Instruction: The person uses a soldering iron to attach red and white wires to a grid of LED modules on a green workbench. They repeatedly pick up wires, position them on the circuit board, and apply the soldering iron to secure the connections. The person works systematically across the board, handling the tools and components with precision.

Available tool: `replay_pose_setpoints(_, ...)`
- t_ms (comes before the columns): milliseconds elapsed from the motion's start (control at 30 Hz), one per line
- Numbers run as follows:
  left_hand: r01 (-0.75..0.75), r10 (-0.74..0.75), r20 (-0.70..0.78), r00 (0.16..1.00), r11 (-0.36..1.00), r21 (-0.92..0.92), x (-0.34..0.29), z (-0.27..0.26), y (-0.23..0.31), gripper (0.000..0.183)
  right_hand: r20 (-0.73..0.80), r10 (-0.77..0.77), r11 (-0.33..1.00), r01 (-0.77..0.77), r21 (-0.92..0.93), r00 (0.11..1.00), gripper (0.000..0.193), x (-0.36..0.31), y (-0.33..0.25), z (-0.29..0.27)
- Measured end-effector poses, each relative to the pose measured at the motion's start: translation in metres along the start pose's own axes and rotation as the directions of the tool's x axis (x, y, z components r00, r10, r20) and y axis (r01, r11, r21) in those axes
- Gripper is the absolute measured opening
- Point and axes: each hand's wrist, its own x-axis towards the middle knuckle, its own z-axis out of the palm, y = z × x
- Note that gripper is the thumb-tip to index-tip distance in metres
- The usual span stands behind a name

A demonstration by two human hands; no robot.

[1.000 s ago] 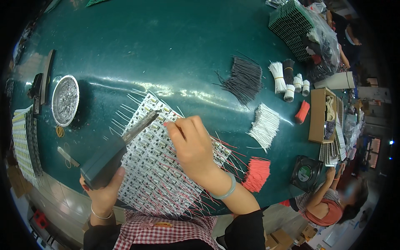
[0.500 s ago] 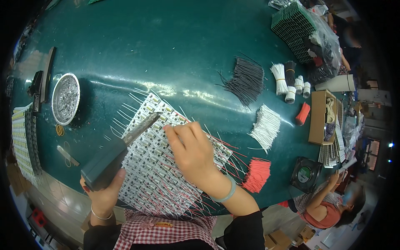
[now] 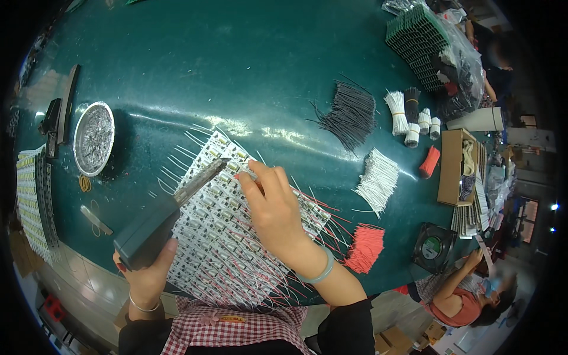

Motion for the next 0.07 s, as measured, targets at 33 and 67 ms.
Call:
replay_pose_setpoints(33,0.002,-0.002,0.000,1.000,1.000,-0.001,-0.0001,-0.0003,0.0001,0.027,0.007,0.012,1.000,-0.012,-0.001,1.000,0.037,-0.0006,-0.0008,0.0003)
replay_pose_setpoints(67,0.003,-0.003,0.000,1.000,1.000,-0.001,-0.0002,-0.0006,0.0003,0.027,0.015,0.024,1.000,-0.024,-0.002,1.000,0.038,-0.0013,-0.0014,0.0008)
